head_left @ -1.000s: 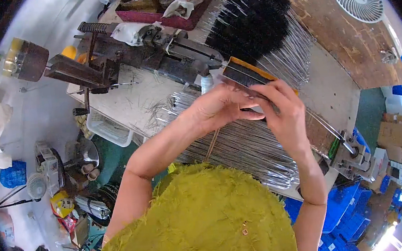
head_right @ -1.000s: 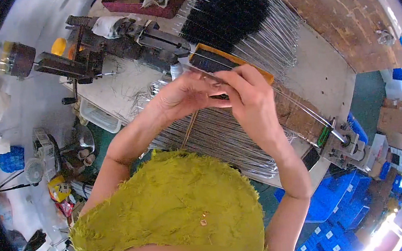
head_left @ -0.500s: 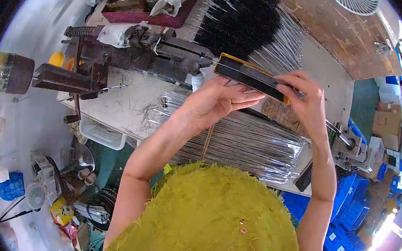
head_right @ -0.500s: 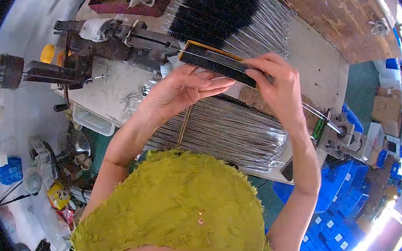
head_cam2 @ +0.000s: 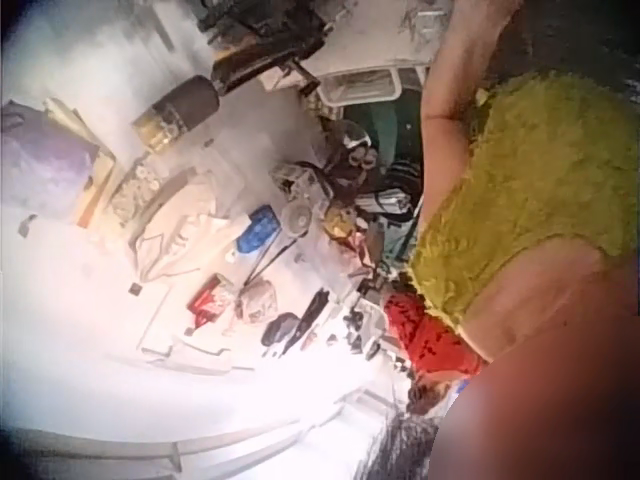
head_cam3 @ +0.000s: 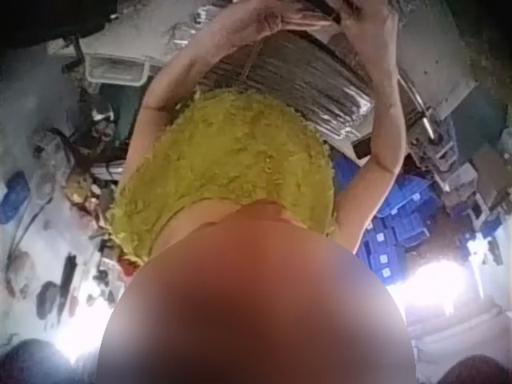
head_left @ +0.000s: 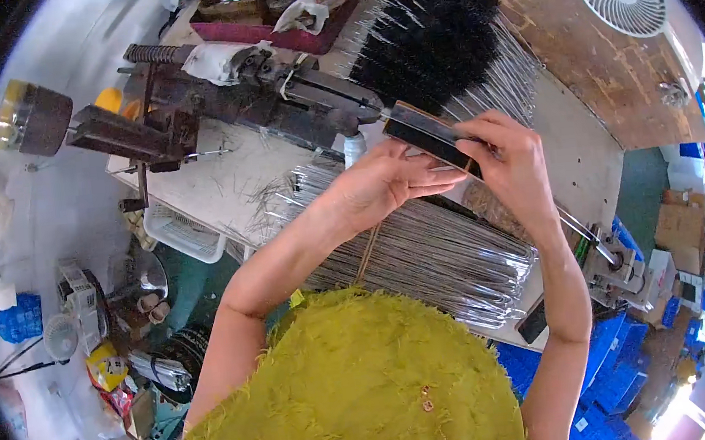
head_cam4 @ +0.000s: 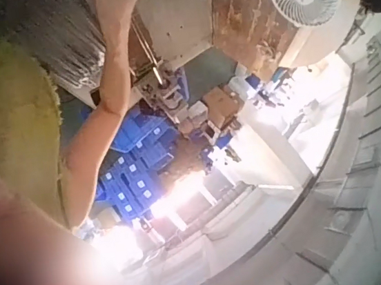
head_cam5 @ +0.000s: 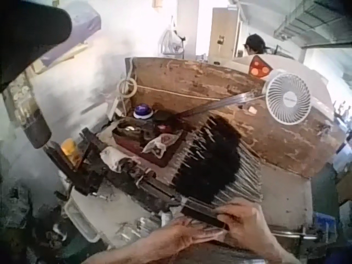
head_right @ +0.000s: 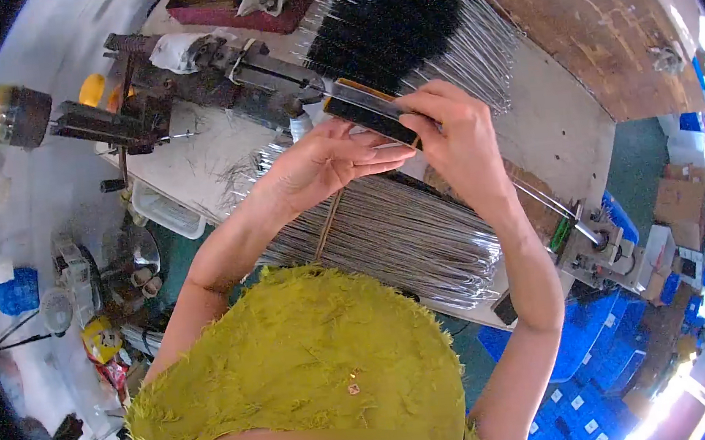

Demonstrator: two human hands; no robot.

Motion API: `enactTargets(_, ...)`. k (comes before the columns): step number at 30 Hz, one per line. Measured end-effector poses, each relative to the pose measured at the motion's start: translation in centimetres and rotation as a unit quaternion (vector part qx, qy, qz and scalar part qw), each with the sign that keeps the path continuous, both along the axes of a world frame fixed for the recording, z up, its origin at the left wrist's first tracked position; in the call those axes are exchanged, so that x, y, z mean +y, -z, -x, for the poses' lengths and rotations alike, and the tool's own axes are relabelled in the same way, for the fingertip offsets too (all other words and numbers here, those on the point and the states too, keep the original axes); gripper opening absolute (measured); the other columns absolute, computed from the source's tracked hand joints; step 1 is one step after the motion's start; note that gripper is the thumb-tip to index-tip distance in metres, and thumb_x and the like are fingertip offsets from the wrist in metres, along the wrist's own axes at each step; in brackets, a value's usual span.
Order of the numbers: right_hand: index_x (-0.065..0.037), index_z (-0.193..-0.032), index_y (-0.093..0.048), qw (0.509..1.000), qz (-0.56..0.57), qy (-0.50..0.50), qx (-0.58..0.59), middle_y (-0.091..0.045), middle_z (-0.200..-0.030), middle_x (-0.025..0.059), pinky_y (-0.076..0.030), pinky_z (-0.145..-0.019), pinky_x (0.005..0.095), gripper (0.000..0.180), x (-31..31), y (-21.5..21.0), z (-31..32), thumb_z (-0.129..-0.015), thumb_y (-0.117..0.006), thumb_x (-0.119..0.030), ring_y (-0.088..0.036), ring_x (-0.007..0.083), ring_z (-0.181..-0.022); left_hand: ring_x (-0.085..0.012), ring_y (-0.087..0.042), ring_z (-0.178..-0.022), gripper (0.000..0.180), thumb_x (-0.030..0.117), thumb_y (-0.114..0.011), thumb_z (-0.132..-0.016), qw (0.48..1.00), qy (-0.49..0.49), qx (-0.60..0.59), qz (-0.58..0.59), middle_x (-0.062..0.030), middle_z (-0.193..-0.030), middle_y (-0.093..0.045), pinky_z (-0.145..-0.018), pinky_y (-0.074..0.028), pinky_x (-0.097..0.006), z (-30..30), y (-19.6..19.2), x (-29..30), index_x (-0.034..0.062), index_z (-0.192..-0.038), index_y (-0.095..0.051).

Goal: The person assembles industrial brushes by wrapping plastic cores and filaments with white tape using a wrapping machine.

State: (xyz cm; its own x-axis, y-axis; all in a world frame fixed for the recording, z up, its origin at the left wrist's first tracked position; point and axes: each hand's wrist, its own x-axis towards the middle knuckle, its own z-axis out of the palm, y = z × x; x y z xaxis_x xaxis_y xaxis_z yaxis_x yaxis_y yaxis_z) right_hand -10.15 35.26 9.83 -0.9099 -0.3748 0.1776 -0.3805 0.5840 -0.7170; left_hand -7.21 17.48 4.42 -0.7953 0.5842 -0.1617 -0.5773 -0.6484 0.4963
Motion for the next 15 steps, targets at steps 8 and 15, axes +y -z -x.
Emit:
enactTargets(8, 0.0, -0.091, -0.065, 1.0, -0.004, 0.02, -0.01, -0.061, -0.08, 0.0103, -0.045, -0.061, 0.0292, 0.017, 1.9, 0.1, -0.4, -0.074, -0.063, 0.0, -0.059, 0.022, -0.068, -0.0343, -0.055, -0.109, 0.044, 0.028, -0.044, -0.092, 0.996, 0.011, -0.088, -0.03, -0.0238, -0.114, -0.056, -0.097, -0.043, -0.04, 0.8, -0.2, -0.4, -0.0041, -0.121, -0.046)
enactTargets(15, 0.001, -0.093, -0.064, 0.999, -0.016, 0.023, 0.026, -0.061, -0.082, 0.0123, -0.046, -0.061, 0.0298, 0.018, 2.8, -0.4, -1.4, -0.075, -0.062, 0.0, -0.059, 0.0234, -0.07, -0.0339, -0.061, -0.099, 0.052, 0.038, -0.04, -0.094, 0.998, -0.027, -0.037, 0.042, -0.0238, -0.108, -0.059, -0.089, -0.049, -0.04, 1.4, 0.8, 0.5, -0.0071, -0.119, -0.046)
